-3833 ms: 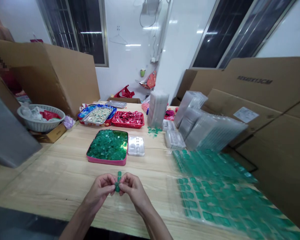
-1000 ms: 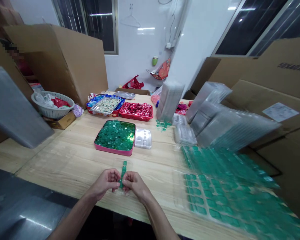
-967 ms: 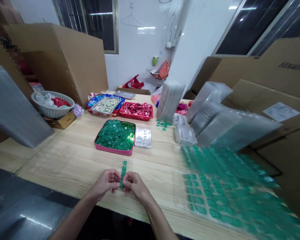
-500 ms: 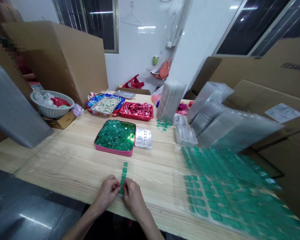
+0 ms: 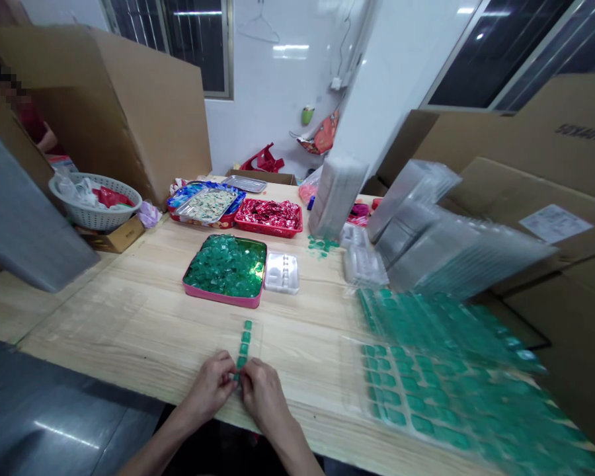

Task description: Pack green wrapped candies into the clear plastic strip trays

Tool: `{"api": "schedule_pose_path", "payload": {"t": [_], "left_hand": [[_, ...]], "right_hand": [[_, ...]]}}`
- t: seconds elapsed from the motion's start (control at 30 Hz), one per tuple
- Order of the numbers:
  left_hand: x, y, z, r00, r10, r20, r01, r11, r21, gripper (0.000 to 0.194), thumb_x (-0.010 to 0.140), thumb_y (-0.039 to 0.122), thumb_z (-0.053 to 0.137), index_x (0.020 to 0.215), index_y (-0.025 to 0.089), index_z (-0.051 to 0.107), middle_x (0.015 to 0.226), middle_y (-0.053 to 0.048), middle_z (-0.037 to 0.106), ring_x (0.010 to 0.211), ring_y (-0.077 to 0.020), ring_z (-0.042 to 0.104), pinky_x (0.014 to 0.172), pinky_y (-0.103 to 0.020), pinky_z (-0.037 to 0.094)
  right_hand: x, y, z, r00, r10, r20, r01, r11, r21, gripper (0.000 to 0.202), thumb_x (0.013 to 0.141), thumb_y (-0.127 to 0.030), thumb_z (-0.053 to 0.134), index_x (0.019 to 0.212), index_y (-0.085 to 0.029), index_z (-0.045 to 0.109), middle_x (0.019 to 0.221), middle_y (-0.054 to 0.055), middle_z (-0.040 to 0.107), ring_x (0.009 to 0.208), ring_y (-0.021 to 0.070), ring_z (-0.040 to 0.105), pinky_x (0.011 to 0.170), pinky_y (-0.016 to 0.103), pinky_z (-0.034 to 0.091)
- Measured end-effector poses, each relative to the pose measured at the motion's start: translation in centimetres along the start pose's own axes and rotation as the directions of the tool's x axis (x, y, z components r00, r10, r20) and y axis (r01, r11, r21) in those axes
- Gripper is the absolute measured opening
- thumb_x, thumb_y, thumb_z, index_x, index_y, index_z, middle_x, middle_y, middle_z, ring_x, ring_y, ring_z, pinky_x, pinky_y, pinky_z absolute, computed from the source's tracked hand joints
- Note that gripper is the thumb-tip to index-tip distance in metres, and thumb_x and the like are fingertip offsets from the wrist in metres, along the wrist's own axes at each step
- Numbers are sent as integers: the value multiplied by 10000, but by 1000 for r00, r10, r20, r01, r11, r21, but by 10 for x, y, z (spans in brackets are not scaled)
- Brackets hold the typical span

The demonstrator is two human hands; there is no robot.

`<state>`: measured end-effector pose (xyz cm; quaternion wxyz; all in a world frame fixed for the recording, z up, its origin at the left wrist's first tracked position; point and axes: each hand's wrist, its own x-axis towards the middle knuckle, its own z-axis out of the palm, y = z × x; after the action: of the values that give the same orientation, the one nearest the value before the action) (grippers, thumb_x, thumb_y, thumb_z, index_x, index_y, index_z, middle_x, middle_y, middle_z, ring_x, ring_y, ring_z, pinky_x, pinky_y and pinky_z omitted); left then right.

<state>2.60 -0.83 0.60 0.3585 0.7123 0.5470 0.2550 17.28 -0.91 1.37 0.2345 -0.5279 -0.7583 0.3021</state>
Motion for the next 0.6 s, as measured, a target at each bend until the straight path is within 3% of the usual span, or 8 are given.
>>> {"api": "schedule_pose_path", "payload": {"t": [0.1, 0.27, 0.4, 0.5, 0.6], "left_hand": [[0, 3, -2, 1000, -6, 8, 6, 1000, 23, 134, 609, 44, 498, 629, 165, 552, 720, -6, 494, 697, -138, 486, 639, -238, 345], [2, 6, -4, 999, -34, 10, 34, 999, 10, 154, 604, 35, 489, 641, 165, 562, 695, -1, 475, 627, -124, 471, 605, -233, 342], [1, 5, -1, 999, -47, 2, 47, 999, 19, 166, 585, 25, 479, 639, 163, 554, 702, -4, 479, 610, -118, 467, 593, -228, 337], [-1, 5, 0, 999, -37, -21, 38, 999, 33, 210, 573, 23, 462, 696, 168, 552, 722, -4, 488, 601, -116, 467, 586, -227, 341], [-3, 7, -2, 999, -17, -32, 18, 998, 58, 233, 569, 39, 463, 741, 176, 541, 740, -12, 513, 615, -132, 488, 593, -237, 365]], "right_hand": [[9, 2, -7, 999, 7, 37, -8, 1000, 20, 199, 734, -88, 457, 656, -168, 622, 644, 23, 610, 619, 145, 550, 593, 233, 369], [53, 8, -27, 986, -88, -144, 96, 994, 51, 212, 752, -83, 463, 802, -169, 650, 825, 50, 617, 715, 145, 559, 654, 238, 404], [80, 13, -26, 982, -186, -43, 186, 982, 9, 210, 746, -56, 462, 719, -156, 644, 846, 46, 608, 765, 140, 557, 700, 231, 405], [79, 18, -23, 981, -186, -58, 187, 982, 28, 196, 770, -84, 463, 793, -160, 641, 866, 45, 604, 787, 138, 559, 712, 225, 404], [61, 22, -27, 986, -69, -152, 64, 997, -35, 208, 775, -116, 463, 906, -166, 616, 869, 51, 610, 730, 138, 563, 677, 230, 403]]}}
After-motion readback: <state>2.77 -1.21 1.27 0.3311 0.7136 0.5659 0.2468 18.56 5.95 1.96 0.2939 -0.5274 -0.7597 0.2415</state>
